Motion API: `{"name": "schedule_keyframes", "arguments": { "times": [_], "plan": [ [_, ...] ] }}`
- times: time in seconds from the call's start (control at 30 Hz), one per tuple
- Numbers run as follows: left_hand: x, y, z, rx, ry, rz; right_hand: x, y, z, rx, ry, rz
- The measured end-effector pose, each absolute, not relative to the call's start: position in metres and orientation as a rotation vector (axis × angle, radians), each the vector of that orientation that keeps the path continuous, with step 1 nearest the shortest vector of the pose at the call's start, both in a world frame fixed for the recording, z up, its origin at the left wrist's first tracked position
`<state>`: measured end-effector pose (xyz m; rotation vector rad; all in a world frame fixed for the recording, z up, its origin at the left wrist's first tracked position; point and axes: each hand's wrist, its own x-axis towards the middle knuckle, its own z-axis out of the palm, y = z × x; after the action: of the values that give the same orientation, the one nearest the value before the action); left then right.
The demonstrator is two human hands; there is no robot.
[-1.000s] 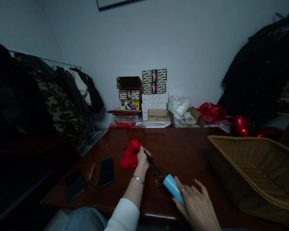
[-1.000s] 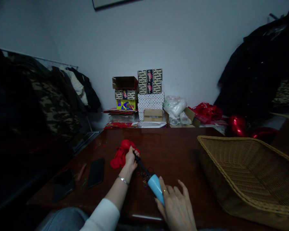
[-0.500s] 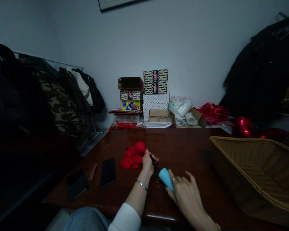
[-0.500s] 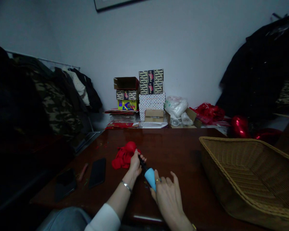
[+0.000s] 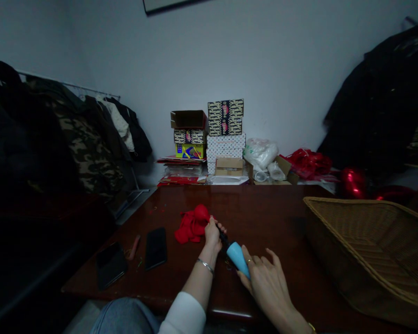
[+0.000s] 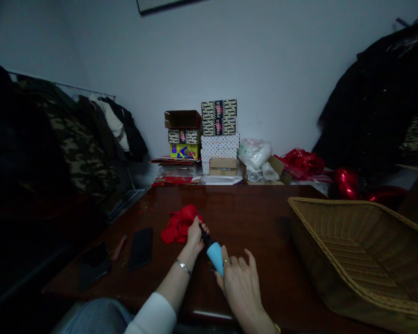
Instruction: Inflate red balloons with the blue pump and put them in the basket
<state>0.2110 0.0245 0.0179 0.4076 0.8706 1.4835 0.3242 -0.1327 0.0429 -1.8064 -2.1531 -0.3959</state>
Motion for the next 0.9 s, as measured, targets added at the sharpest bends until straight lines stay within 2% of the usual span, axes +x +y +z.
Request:
{"name": "schedule_keyframes", "arguments": {
  "times": [0.47,0.9],
  "plan": [
    [0.200,0.035,0.033,0.418,0.876,1.508,0.359,-0.165,0.023,-1.628,-2.122,-0.484],
    [0.211,0.022,0.027,0.383,0.838,1.446,0.337,-0.142,0.047,-1.787,-2.170,-0.409]
  ]
}}
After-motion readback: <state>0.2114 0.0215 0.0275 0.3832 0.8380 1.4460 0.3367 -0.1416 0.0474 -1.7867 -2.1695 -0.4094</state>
